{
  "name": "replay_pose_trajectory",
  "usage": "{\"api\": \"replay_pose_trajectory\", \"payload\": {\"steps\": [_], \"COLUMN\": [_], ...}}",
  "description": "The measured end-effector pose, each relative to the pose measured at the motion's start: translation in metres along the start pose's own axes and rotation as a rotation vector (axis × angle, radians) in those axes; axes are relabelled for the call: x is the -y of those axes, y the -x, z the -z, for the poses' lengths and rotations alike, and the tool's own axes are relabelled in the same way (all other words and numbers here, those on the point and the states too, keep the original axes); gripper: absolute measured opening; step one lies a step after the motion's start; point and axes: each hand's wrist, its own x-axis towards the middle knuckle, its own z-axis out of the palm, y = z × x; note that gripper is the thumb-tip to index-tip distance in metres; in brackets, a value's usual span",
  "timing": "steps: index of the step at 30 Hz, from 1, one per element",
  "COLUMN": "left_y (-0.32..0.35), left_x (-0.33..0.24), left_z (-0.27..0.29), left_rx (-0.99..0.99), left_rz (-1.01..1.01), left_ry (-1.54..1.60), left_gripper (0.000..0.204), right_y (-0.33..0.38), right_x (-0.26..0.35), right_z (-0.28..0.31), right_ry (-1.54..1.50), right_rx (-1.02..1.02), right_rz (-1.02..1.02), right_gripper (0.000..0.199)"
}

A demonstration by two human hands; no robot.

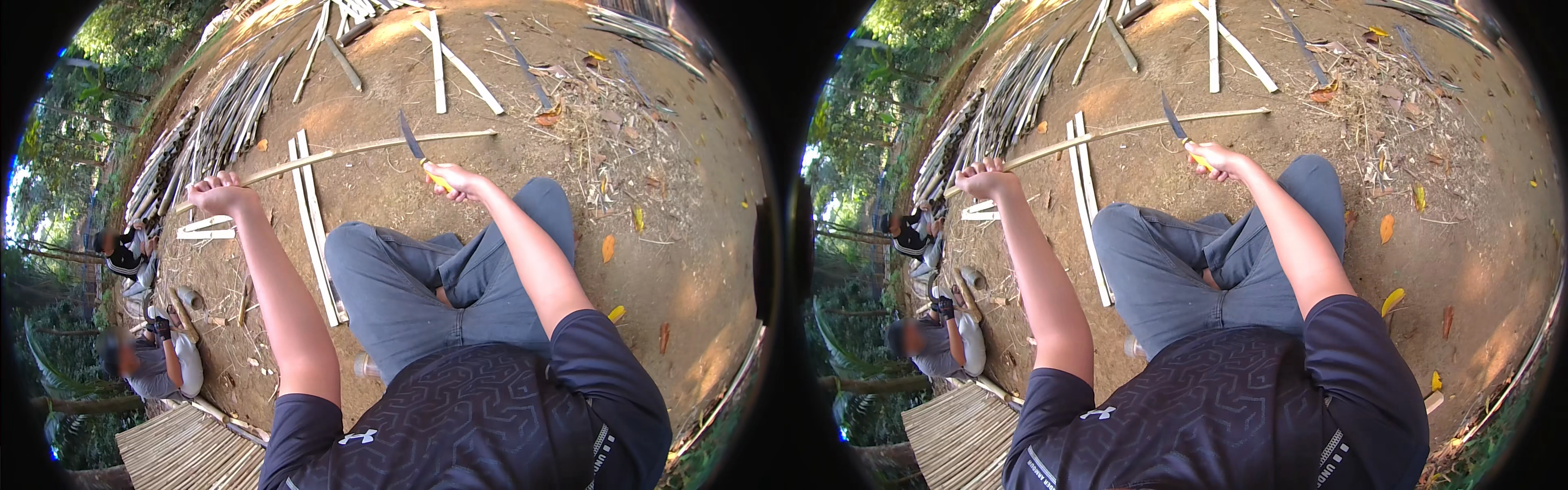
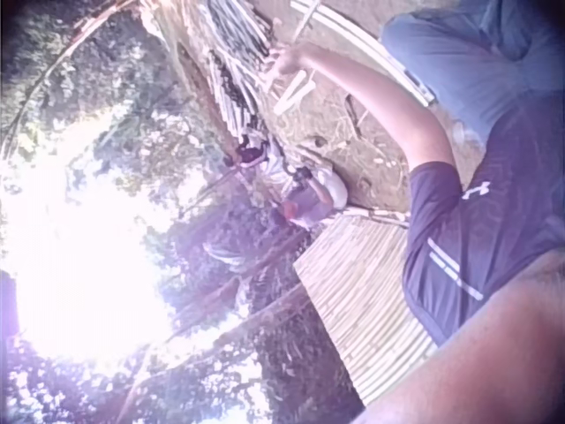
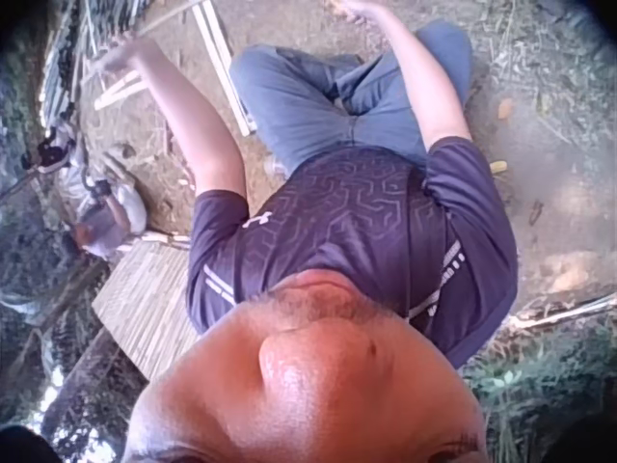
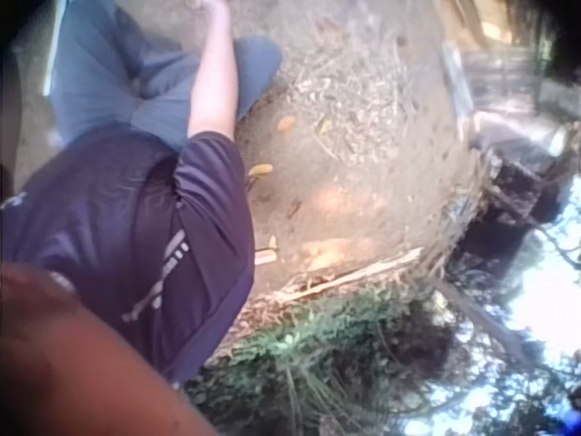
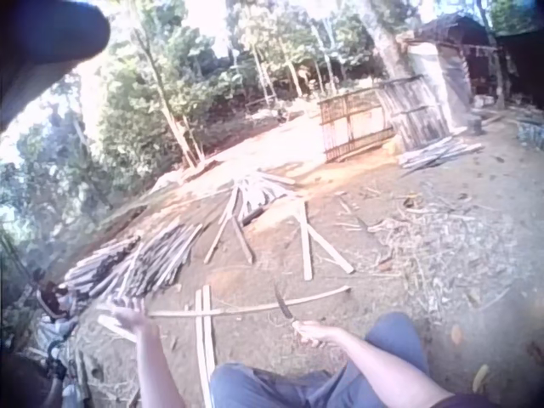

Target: The person scrapes a bamboo strip using a small knife to smooth the surface while holding the strip by hand.

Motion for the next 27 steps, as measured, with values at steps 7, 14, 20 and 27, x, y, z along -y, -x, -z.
{"api": "replay_pose_trajectory", "payload": {"steps": [7,14,20,27], "left_y": [0.036,0.031,0.056,0.044], "left_x": [0.012,0.003,-0.001,0.005], "left_z": [-0.035,-0.040,-0.074,-0.075], "left_rx": [0.322,0.344,0.367,0.307], "left_rz": [0.007,-0.011,-0.011,-0.006], "left_ry": [0.195,0.197,0.170,0.082], "left_gripper": [0.035,0.034,0.033,0.032], "right_y": [0.000,0.036,-0.021,-0.001], "right_x": [-0.001,0.049,-0.073,-0.036], "right_z": [-0.021,-0.109,0.064,0.043], "right_ry": [0.942,0.951,0.892,0.739], "right_rx": [-0.884,-0.572,-0.853,-0.785], "right_rz": [0.513,0.602,-0.240,-0.156], "right_gripper": [0.038,0.043,0.042,0.055]}}
